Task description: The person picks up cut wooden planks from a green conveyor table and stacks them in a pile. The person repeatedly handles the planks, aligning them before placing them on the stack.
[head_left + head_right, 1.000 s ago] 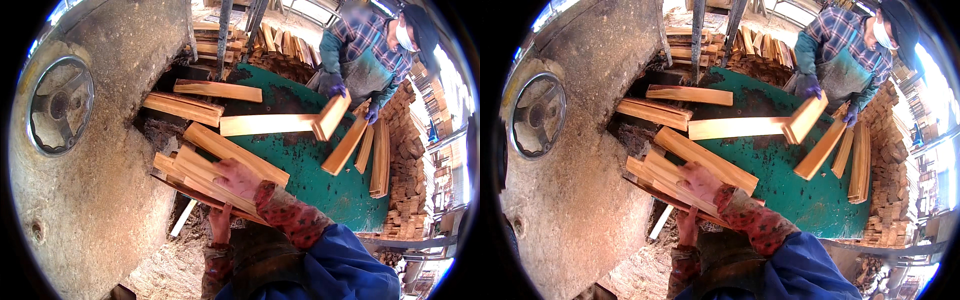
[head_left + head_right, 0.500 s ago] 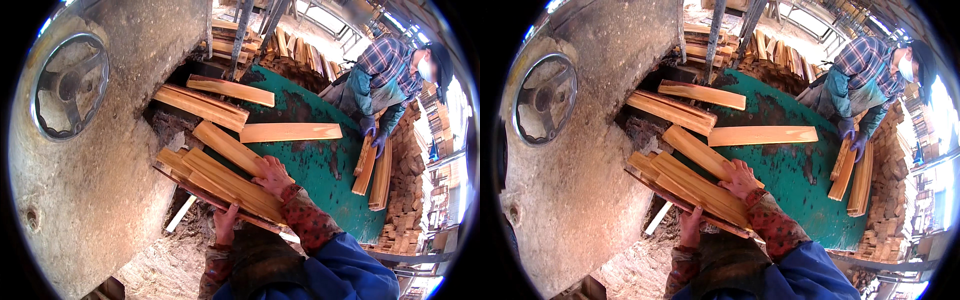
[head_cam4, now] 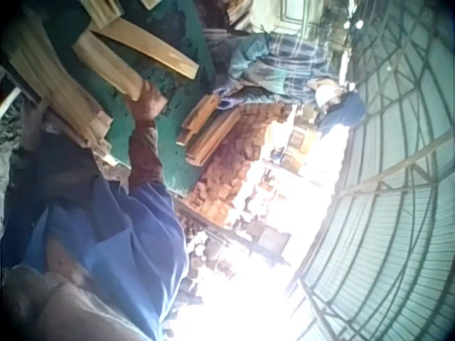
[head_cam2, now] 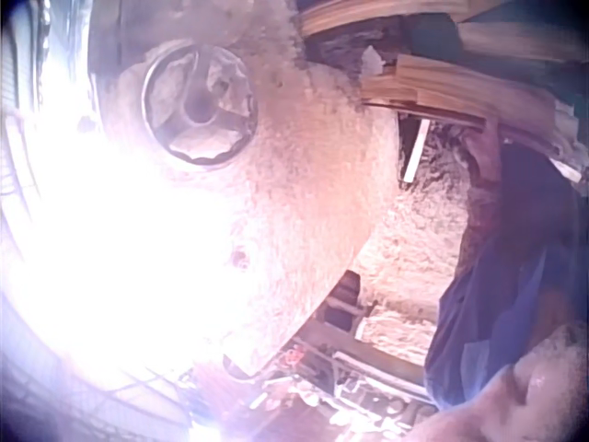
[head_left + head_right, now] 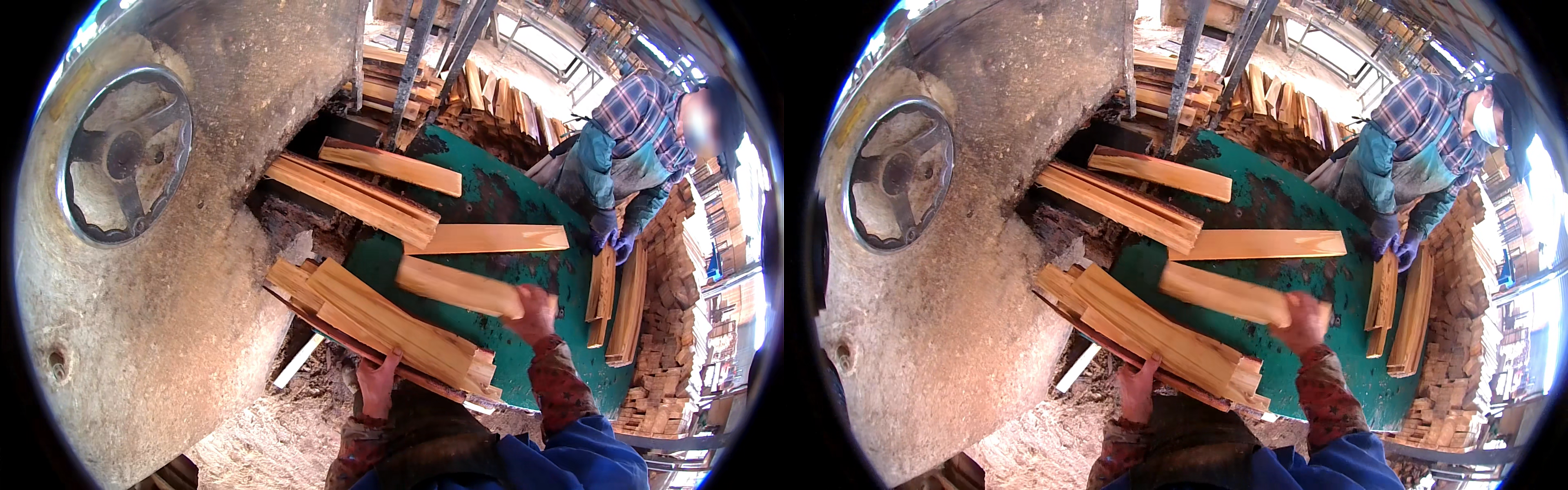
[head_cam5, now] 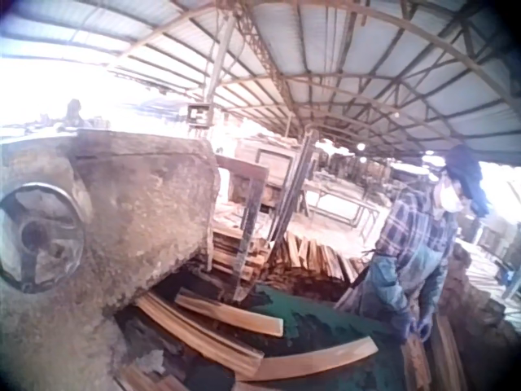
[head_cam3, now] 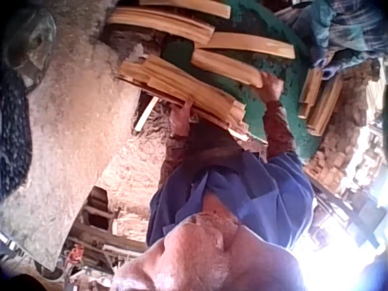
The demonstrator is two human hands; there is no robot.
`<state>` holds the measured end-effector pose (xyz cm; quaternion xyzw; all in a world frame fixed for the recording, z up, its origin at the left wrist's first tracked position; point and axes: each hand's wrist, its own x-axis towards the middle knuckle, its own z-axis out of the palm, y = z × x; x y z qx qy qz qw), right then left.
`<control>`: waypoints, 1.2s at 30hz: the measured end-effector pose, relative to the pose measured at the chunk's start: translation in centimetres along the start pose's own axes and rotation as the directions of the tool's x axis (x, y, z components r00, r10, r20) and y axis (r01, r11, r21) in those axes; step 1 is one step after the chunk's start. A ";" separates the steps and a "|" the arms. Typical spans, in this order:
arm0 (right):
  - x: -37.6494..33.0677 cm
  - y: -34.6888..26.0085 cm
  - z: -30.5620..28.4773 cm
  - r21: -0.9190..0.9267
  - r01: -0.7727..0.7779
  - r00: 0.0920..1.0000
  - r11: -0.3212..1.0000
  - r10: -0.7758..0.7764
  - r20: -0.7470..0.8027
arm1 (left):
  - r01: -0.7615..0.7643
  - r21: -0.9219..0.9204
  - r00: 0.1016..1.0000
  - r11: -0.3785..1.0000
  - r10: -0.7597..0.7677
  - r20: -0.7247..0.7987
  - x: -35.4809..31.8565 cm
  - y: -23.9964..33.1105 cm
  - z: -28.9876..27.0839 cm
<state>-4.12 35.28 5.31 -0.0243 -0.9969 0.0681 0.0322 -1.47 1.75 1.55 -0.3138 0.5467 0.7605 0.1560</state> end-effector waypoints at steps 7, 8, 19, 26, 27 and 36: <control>0.9 -0.6 0.3 0.228 0.008 0.985 0.974 0.032 -0.170 | -0.007 -0.037 1.000 0.999 0.008 0.021 0.2 0.2 0.5; 2.4 -3.4 0.1 0.370 0.044 0.989 0.928 0.013 -0.150 | -0.004 -0.027 1.000 1.000 0.005 0.017 0.4 0.1 0.4; 24.0 -11.7 2.9 0.678 0.118 0.940 0.726 -0.302 0.160 | -0.113 -0.030 0.994 0.993 0.113 0.003 1.6 -2.1 0.0; 24.9 -13.2 3.3 0.540 0.050 0.815 0.840 -0.347 0.463 | -0.147 0.009 0.989 0.989 0.147 -0.013 1.4 -2.0 -0.2; 24.8 -13.2 3.1 0.510 0.080 0.809 0.856 -0.355 0.469 | -0.145 0.017 0.989 0.989 0.145 -0.018 1.5 -2.3 -0.1; 20.7 -15.3 1.6 0.121 0.357 0.934 0.926 -0.358 -0.017 | -0.169 0.015 0.986 0.986 0.169 -0.013 1.7 -2.5 -0.3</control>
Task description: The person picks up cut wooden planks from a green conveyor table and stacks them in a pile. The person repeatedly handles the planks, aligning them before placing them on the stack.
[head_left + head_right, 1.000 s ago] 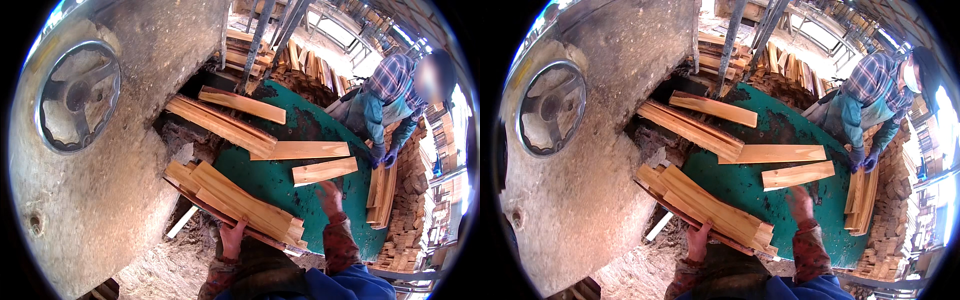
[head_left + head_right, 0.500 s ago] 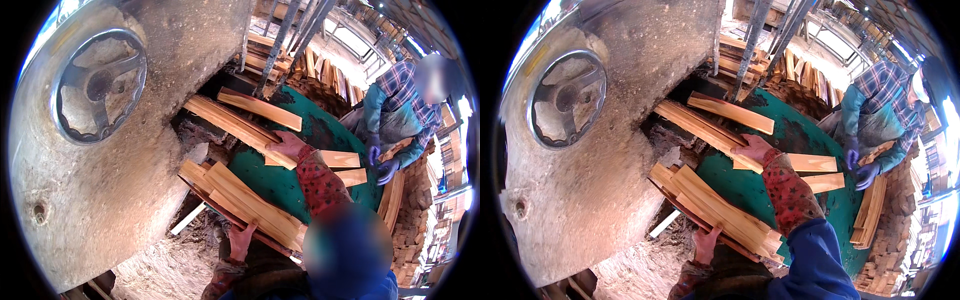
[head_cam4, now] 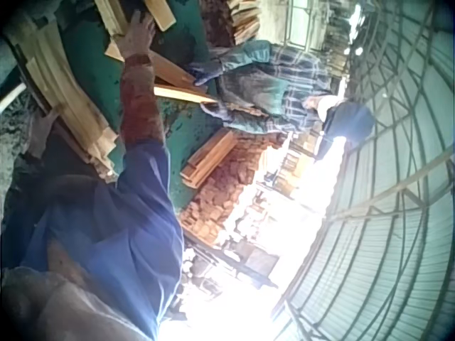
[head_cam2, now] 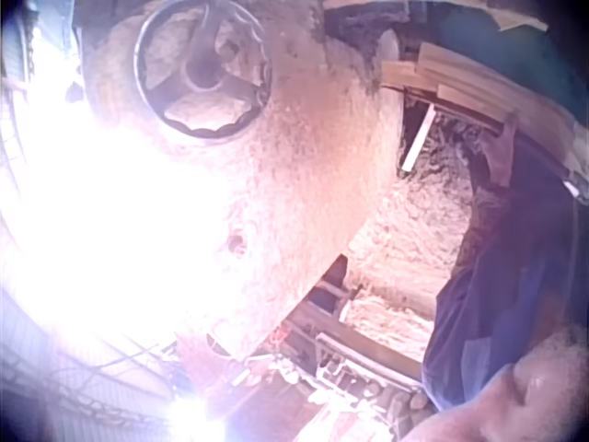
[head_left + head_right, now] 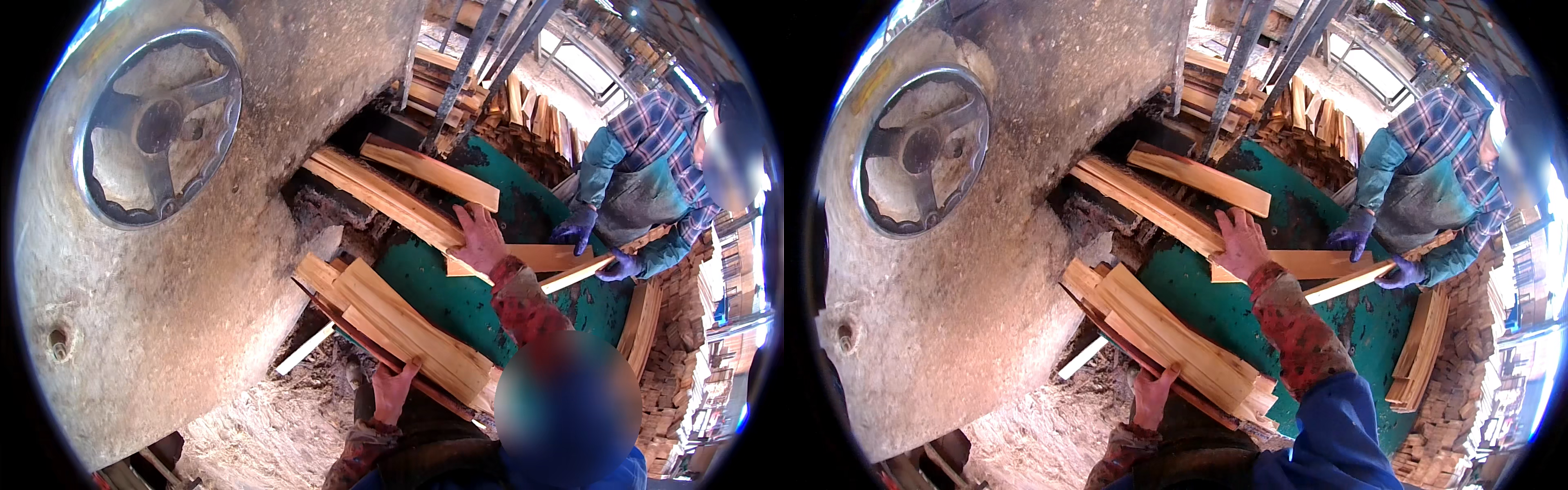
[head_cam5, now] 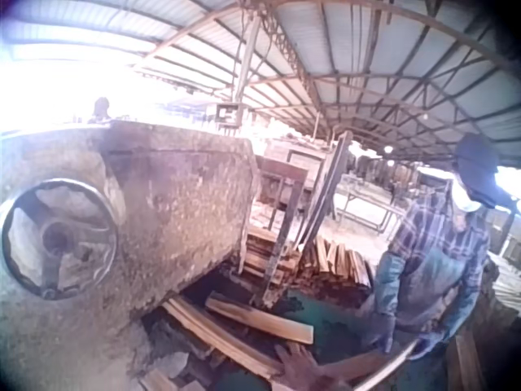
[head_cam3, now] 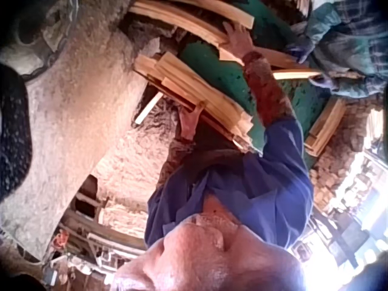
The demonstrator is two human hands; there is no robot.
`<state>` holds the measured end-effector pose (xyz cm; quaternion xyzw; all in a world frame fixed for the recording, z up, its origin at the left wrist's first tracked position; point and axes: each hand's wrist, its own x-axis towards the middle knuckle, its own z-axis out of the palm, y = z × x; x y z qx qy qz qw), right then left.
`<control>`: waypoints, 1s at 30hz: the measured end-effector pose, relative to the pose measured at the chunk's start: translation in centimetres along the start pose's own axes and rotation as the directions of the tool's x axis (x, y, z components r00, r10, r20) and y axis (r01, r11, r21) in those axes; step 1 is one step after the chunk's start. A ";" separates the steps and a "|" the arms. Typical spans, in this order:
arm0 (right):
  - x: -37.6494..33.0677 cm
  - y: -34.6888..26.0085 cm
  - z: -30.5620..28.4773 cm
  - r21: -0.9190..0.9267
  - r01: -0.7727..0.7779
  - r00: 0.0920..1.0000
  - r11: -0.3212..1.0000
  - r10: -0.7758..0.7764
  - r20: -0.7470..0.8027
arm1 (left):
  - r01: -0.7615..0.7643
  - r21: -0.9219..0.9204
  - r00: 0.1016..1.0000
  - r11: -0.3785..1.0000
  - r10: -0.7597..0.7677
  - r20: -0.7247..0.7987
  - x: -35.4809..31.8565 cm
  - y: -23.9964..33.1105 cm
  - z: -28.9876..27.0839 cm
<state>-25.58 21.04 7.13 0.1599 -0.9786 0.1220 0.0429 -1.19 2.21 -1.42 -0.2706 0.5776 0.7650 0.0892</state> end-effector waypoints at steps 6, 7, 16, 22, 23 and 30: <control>1.0 -5.2 0.8 -0.113 0.344 0.918 0.932 -0.359 -0.171 | 0.002 -0.009 1.000 1.000 -0.002 -0.008 -0.3 1.3 0.2; 1.4 -5.8 0.9 -0.133 0.388 0.898 0.912 -0.406 -0.171 | -0.004 -0.029 1.000 1.000 0.004 -0.009 -0.4 1.3 0.3; 1.8 -3.8 2.9 -0.211 0.327 0.901 0.921 -0.371 -0.226 | 0.001 -0.034 1.000 0.999 0.000 0.028 0.1 -0.1 -0.1; 0.5 -1.5 3.1 -0.289 0.330 0.905 0.899 -0.388 -0.172 | 0.024 -0.005 0.999 1.000 -0.024 0.031 -0.2 0.7 -0.1; 0.3 -1.5 3.0 -0.293 0.319 0.912 0.902 -0.376 -0.165 | 0.011 -0.015 1.000 1.000 -0.011 0.013 -0.2 0.5 -0.1; 0.4 0.5 2.9 -0.350 0.256 0.932 0.901 -0.327 -0.159 | -0.022 -0.060 0.999 0.998 0.024 0.034 0.1 -0.4 -0.1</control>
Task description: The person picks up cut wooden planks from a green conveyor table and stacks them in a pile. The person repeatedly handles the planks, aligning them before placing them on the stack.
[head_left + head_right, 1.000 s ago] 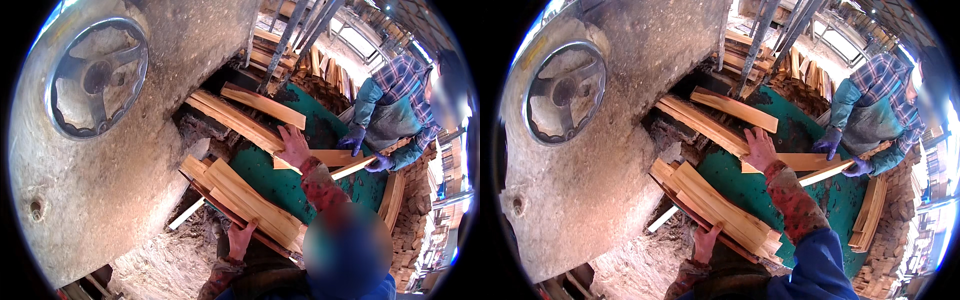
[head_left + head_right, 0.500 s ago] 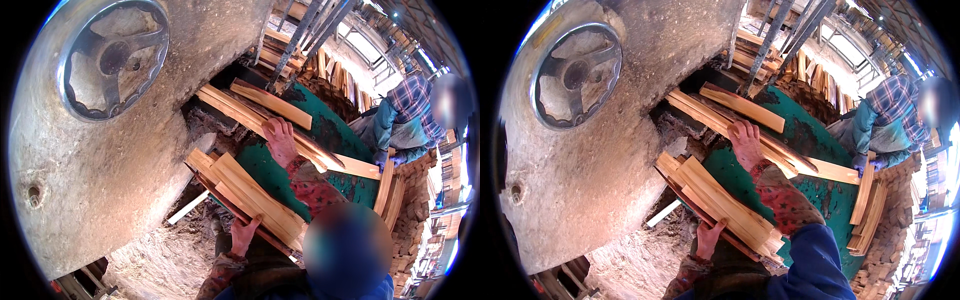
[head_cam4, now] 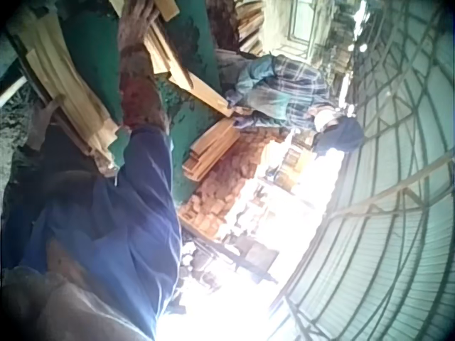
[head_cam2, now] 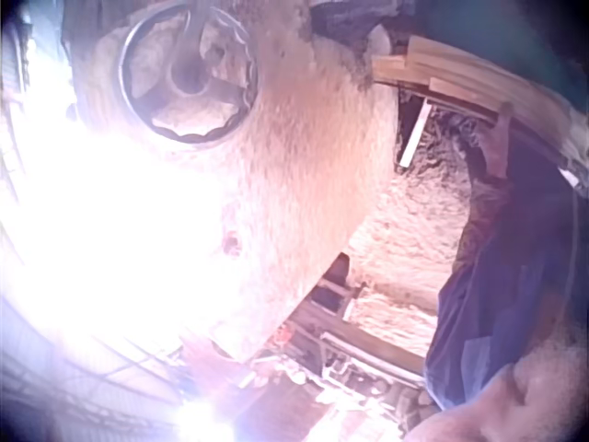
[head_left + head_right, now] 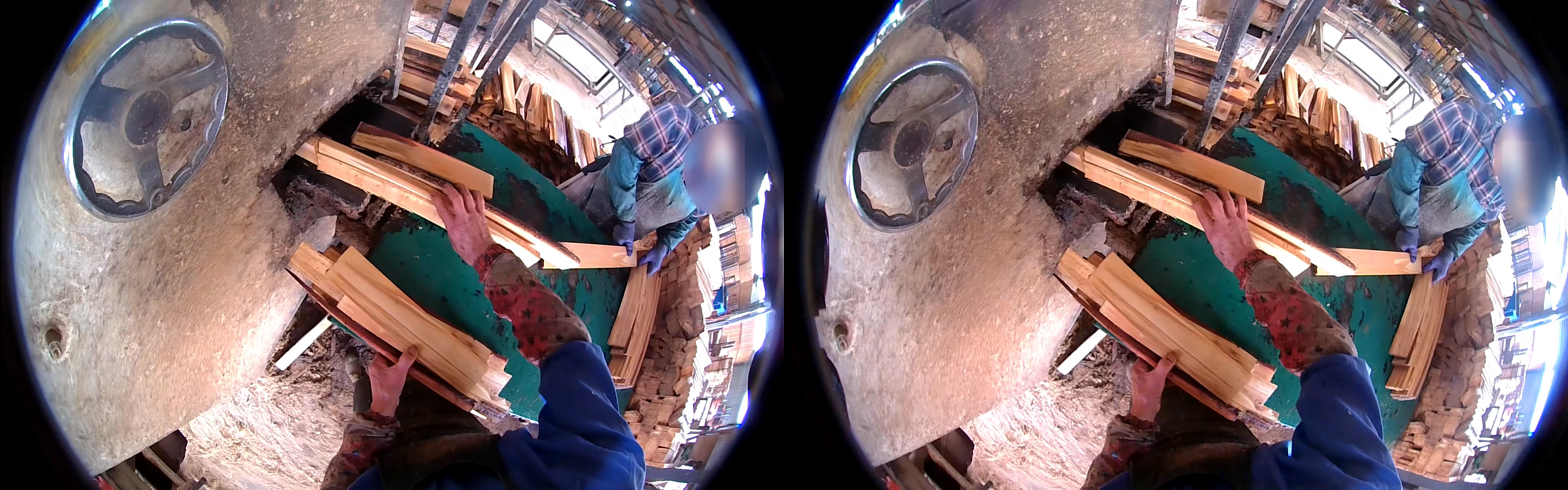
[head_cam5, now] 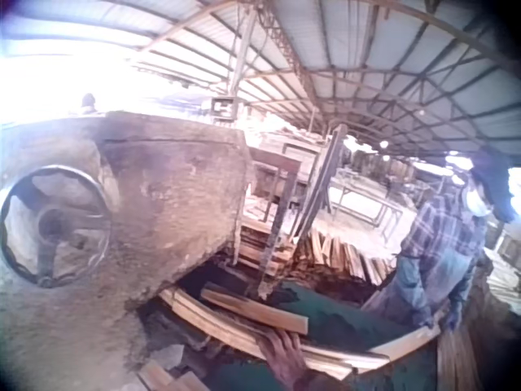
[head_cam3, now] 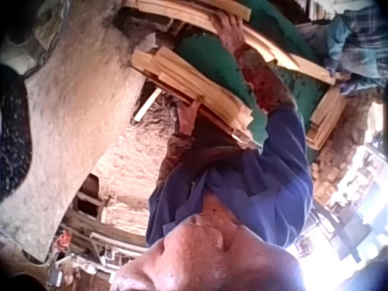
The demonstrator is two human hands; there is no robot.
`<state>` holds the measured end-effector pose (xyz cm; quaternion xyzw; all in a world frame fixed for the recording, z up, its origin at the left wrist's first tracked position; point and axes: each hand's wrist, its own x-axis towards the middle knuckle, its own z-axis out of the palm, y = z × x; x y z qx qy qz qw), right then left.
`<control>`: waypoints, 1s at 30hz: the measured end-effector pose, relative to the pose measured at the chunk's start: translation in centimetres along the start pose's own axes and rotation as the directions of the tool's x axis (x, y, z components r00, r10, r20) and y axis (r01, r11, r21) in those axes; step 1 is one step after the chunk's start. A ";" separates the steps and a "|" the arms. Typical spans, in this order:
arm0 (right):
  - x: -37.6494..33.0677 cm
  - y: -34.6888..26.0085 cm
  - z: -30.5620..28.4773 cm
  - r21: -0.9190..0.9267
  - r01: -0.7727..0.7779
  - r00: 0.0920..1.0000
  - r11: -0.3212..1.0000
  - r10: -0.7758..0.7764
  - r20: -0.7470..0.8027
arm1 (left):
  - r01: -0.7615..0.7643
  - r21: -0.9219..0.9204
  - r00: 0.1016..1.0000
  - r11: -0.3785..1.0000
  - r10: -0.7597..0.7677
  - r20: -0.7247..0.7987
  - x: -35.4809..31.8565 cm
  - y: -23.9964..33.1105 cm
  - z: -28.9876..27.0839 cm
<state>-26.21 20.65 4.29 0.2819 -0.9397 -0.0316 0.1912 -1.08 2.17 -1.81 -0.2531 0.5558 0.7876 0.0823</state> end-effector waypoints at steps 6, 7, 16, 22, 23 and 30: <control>0.8 0.1 -1.1 0.021 0.055 0.998 0.998 -0.055 -0.015 | 0.028 -0.015 0.999 0.999 -0.029 -0.038 0.0 0.6 0.1; 0.4 -0.8 -1.5 0.011 0.076 0.997 0.997 -0.076 -0.014 | 0.046 -0.006 0.998 0.999 -0.046 -0.032 -0.1 0.9 0.1; 1.2 -1.1 0.9 -0.036 0.047 0.996 0.998 -0.050 -0.067 | 0.041 -0.054 0.999 0.998 -0.041 0.001 -0.3 0.9 0.2; 0.1 -1.7 1.0 -0.028 -0.037 0.999 0.999 0.038 0.000 | 0.065 -0.043 0.998 0.997 -0.066 -0.010 -0.2 0.9 0.1; 0.0 -1.9 1.0 -0.008 -0.060 0.998 0.998 0.059 -0.017 | 0.064 -0.055 0.998 0.996 -0.064 -0.009 -0.1 0.8 0.1; -2.0 -1.9 -1.2 0.057 -0.050 0.995 0.997 0.055 -0.078 | 0.090 -0.049 0.996 0.995 -0.090 -0.006 -0.3 0.8 0.1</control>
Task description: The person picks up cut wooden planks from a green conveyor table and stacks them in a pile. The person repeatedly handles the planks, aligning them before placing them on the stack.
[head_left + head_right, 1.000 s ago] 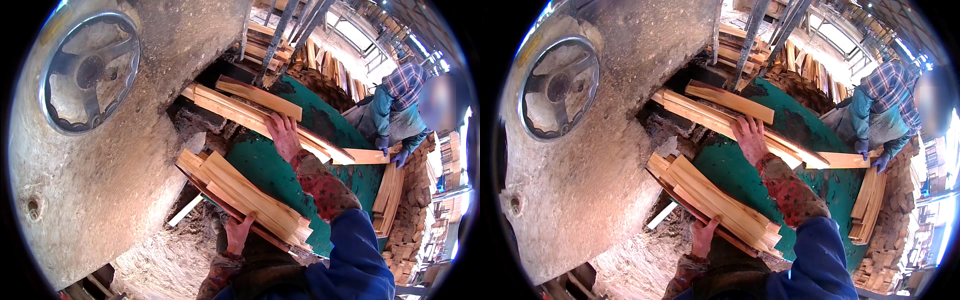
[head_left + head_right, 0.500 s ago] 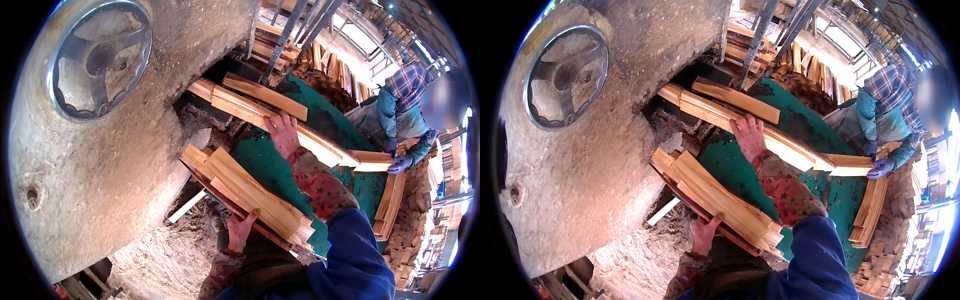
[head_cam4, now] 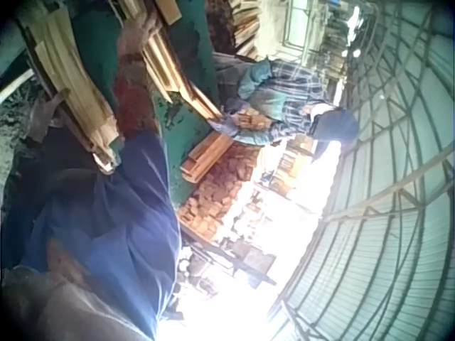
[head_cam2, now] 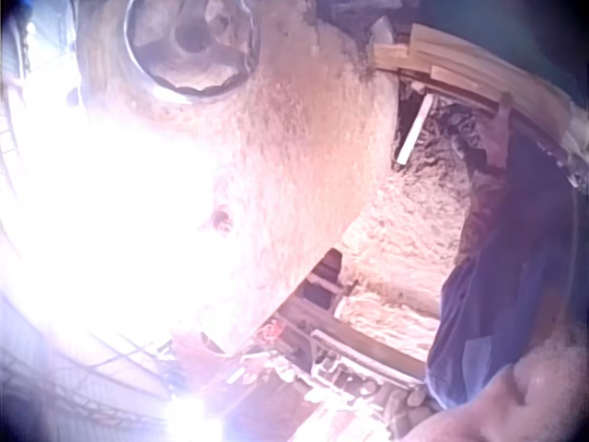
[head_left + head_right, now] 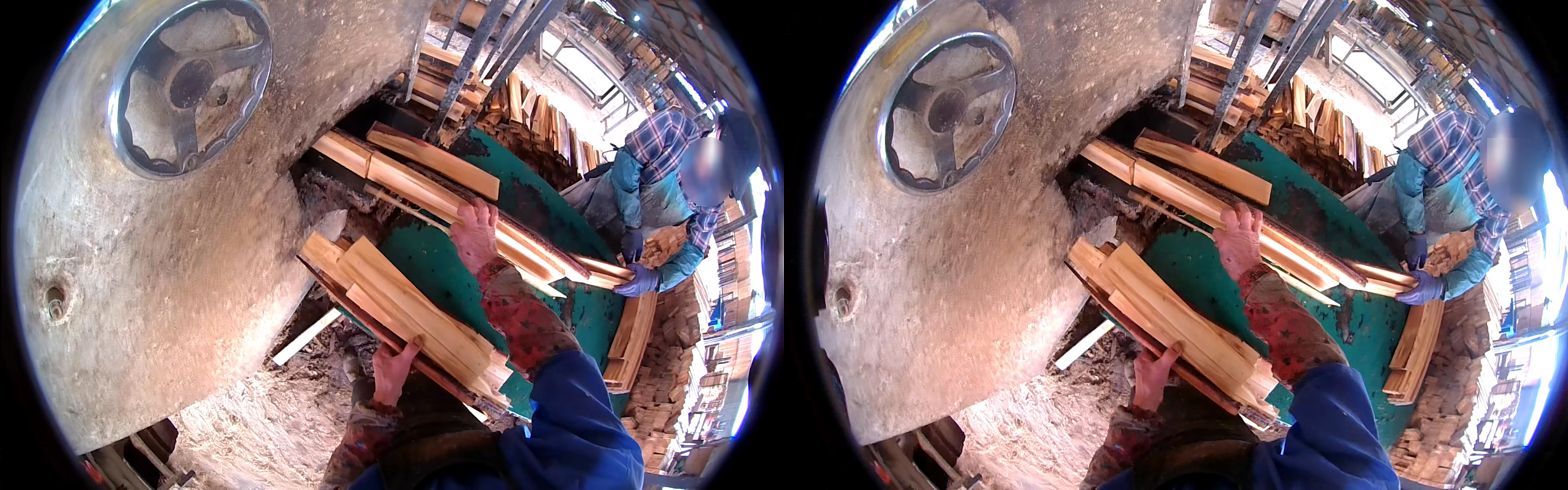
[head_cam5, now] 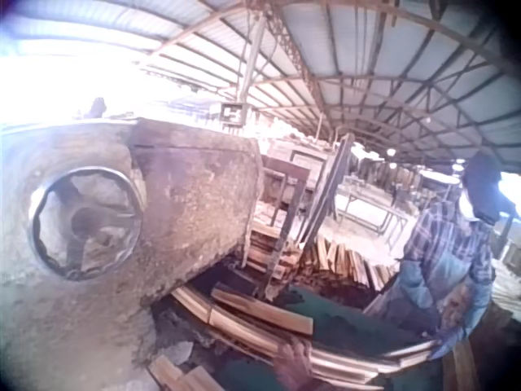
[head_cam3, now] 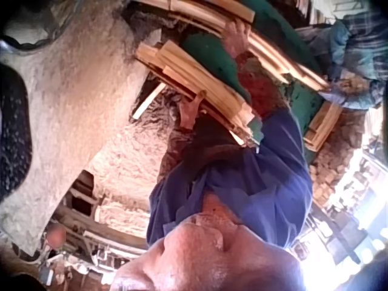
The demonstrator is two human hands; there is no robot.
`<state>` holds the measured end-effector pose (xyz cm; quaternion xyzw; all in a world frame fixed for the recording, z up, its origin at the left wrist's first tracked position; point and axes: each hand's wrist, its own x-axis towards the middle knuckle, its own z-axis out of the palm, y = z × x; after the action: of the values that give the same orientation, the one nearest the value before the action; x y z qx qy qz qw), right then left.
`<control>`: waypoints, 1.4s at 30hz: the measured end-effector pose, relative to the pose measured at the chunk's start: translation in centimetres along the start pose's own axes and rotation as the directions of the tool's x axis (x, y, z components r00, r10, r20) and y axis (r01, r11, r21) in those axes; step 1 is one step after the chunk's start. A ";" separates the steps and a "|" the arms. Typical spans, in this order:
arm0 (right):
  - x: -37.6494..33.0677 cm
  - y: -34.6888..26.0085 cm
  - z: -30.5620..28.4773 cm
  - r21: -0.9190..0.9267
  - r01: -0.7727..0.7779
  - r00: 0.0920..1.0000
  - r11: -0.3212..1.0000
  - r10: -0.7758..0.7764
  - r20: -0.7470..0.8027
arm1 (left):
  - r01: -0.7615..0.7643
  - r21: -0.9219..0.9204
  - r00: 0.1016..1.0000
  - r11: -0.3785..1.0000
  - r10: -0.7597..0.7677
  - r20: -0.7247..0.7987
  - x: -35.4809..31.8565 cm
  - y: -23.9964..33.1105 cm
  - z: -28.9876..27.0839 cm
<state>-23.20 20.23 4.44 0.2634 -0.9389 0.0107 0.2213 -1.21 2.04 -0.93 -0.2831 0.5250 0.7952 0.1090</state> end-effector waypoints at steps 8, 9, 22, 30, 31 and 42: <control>-1.7 -2.4 -8.9 0.241 -0.091 0.972 0.966 0.033 0.234 | 0.063 -0.041 0.998 0.997 -0.063 -0.001 -0.8 1.1 0.3; -1.5 -3.0 -10.3 0.270 -0.066 0.973 0.961 0.002 0.231 | 0.087 -0.021 0.996 0.996 -0.087 -0.002 -0.9 1.5 0.2; -8.1 -10.9 -7.5 0.528 -0.322 0.920 0.786 0.128 0.369 | 0.136 -0.093 0.971 0.986 -0.114 0.210 -1.2 1.1 -0.9; -11.2 -12.6 -9.4 0.508 -0.369 0.905 0.778 0.177 0.387 | 0.084 0.034 0.981 0.996 -0.089 0.171 -1.5 1.5 -0.8; -11.0 -12.8 -9.7 0.514 -0.360 0.912 0.778 0.179 0.368 | 0.075 0.016 0.984 0.997 -0.077 0.162 -1.5 1.7 -0.4; -13.7 -11.9 -11.6 0.440 -0.320 0.907 0.839 0.136 0.399 | 0.059 -0.066 0.996 0.996 -0.054 0.074 -0.8 1.2 0.1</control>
<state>-2.05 18.27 7.96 0.1933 -0.9533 0.2305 -0.0283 -1.15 1.71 0.48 -0.2722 0.4850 0.8191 0.1406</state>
